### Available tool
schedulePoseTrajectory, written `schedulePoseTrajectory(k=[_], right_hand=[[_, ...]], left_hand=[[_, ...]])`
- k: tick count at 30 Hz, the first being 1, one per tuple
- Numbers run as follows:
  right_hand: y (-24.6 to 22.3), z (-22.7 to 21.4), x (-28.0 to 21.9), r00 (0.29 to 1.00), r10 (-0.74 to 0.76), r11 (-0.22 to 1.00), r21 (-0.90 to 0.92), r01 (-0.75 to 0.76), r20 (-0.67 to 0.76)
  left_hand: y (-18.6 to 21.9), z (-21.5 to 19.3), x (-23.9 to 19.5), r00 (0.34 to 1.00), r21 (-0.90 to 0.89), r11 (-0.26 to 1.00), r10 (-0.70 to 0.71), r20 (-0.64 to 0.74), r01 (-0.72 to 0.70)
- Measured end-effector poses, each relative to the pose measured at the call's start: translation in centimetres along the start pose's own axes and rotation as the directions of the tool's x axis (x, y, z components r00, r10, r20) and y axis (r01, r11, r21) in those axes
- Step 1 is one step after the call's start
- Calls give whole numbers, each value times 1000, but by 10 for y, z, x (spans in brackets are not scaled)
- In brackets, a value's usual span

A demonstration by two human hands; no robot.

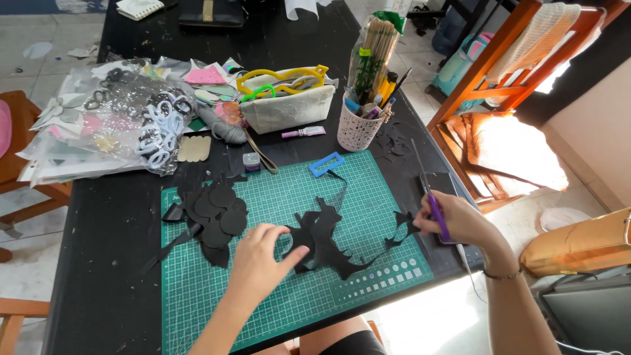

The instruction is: Cutting out shapes from black foam and applying details using an applicator bottle

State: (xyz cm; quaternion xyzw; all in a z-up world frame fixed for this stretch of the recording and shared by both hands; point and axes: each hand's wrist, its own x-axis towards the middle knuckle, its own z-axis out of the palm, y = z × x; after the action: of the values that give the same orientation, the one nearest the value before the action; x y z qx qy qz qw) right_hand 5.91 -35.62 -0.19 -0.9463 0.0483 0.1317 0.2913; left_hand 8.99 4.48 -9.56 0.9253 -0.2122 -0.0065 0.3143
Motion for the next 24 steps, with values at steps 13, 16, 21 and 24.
schedulePoseTrajectory(k=[13,16,21,24], right_hand=[[68,-20,-37,990,75,991,-101,-87,-116],[74,-42,-32,958,102,993,78,-84,-267],[15,-67,32,895,74,979,202,18,-439],[34,-54,104,868,32,972,217,88,-496]], left_hand=[[15,56,12,1000,75,997,10,21,-11],[14,54,14,1000,57,998,5,18,-6],[17,49,24,985,57,997,-64,160,55],[43,28,29,956,28,984,-179,232,177]])
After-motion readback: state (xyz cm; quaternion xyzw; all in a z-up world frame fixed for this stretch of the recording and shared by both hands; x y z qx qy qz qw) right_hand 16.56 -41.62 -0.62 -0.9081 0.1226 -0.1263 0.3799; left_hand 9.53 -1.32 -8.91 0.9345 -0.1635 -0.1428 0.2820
